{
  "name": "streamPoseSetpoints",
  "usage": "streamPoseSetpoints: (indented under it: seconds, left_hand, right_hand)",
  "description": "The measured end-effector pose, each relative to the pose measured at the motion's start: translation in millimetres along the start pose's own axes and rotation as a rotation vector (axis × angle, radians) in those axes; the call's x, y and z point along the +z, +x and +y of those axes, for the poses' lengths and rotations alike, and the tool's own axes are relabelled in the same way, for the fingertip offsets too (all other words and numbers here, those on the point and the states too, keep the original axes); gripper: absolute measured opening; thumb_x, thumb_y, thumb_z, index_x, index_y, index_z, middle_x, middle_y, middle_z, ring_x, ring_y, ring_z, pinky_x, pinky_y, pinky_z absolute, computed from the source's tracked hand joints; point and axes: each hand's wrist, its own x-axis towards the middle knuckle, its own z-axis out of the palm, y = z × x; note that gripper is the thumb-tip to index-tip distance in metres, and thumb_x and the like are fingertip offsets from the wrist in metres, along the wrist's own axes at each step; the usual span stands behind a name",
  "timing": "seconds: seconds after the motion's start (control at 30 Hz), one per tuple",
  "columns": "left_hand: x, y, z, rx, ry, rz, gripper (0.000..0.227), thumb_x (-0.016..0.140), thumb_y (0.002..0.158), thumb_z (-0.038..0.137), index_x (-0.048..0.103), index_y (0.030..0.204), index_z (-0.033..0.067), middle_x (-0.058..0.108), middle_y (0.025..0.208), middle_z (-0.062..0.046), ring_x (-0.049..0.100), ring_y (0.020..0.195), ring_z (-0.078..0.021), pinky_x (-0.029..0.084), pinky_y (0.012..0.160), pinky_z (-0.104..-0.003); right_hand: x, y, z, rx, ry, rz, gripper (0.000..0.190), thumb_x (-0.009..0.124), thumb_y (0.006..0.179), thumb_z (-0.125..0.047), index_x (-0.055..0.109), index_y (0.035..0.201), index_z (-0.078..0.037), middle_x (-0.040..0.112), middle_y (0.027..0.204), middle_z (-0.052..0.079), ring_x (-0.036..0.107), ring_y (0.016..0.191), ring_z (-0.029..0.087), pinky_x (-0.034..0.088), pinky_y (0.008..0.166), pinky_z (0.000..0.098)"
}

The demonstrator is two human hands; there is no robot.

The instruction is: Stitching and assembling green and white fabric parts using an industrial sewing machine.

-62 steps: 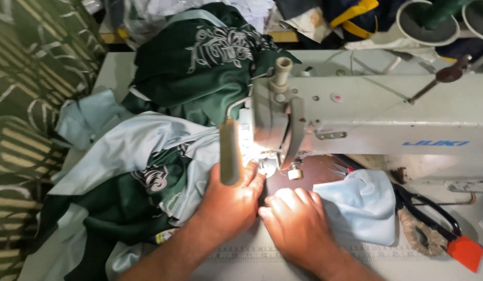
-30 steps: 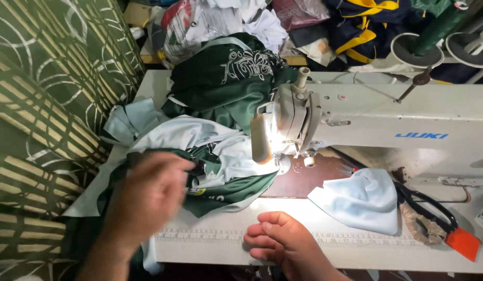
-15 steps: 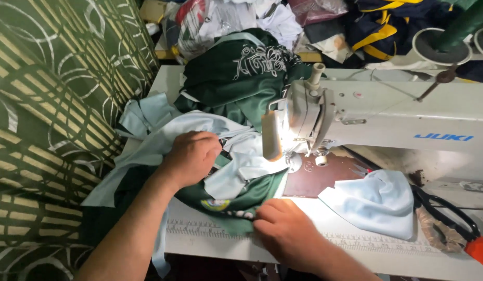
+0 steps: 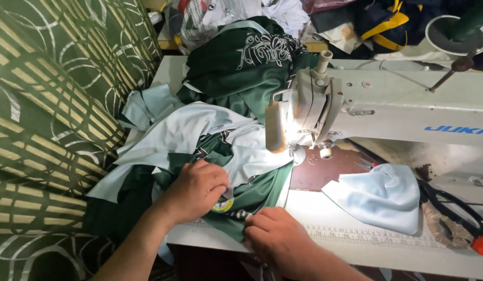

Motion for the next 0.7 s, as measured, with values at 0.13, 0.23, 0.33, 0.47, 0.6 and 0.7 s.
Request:
streamPoseSetpoints:
  seconds: [0.13,0.23,0.33,0.47,0.6,0.7]
  left_hand:
    - [-25.5,7.0,35.5,0.109,-0.104,0.154,0.021,0.056,0.094,0.008,0.076,0.086,0.0120,0.072,0.108,-0.008,0.063,0.095,-0.0252,0.046,0.087,-0.038]
    - [-28.1,7.0,56.5,0.087,-0.280,-0.015,0.013,0.060,0.095,0.010,0.073,0.096,0.0084,0.075,0.095,-0.004,0.065,0.094,-0.0214,0.050,0.090,-0.038]
    - [-18.4,1.5,53.9,-0.071,-0.297,-0.258,0.023,0.057,0.098,0.024,0.076,0.105,0.0139,0.075,0.107,0.004,0.063,0.108,-0.0178,0.036,0.102,-0.040]
    - [-20.6,-2.7,60.3,-0.091,-0.439,-0.223,0.034,0.068,0.089,0.029,0.075,0.119,0.0146,0.078,0.108,0.000,0.066,0.103,-0.0156,0.051,0.092,-0.031]
    - [-15.9,-1.4,62.1,-0.063,-0.418,-0.039,0.017,0.071,0.090,0.022,0.081,0.103,0.0188,0.081,0.093,0.007,0.070,0.089,-0.0125,0.053,0.085,-0.029]
    - [-29.4,2.7,72.0,-0.402,-0.475,-0.178,0.022,0.067,0.091,0.027,0.084,0.104,0.0240,0.070,0.085,0.005,0.067,0.081,-0.0095,0.052,0.075,-0.027]
  right_hand:
    - [7.7,-3.8,9.3,0.103,0.019,-0.072,0.022,0.069,0.093,-0.026,0.063,0.107,-0.011,0.069,0.111,0.006,0.062,0.095,0.028,0.046,0.078,0.0400]
    - [12.2,-1.9,16.2,0.006,-0.043,-0.016,0.004,0.061,0.084,-0.014,0.062,0.080,-0.015,0.053,0.082,0.004,0.049,0.072,0.027,0.035,0.059,0.0411]
    - [-1.2,0.0,16.8,0.108,0.211,0.013,0.011,0.063,0.088,-0.007,0.065,0.092,-0.017,0.059,0.078,0.002,0.054,0.068,0.025,0.041,0.066,0.0373]
    - [-26.0,10.8,14.1,0.290,0.390,0.168,0.009,0.062,0.100,-0.015,0.063,0.094,-0.008,0.062,0.082,0.004,0.056,0.074,0.020,0.047,0.070,0.0333]
    - [-31.1,30.2,9.8,0.237,0.289,0.441,0.006,0.067,0.096,-0.012,0.064,0.093,-0.007,0.067,0.084,0.006,0.062,0.074,0.021,0.048,0.075,0.0333]
    - [-25.2,21.2,19.5,0.396,0.487,0.308,0.025,0.072,0.092,-0.017,0.062,0.115,-0.012,0.069,0.134,0.014,0.065,0.127,0.027,0.050,0.106,0.0398]
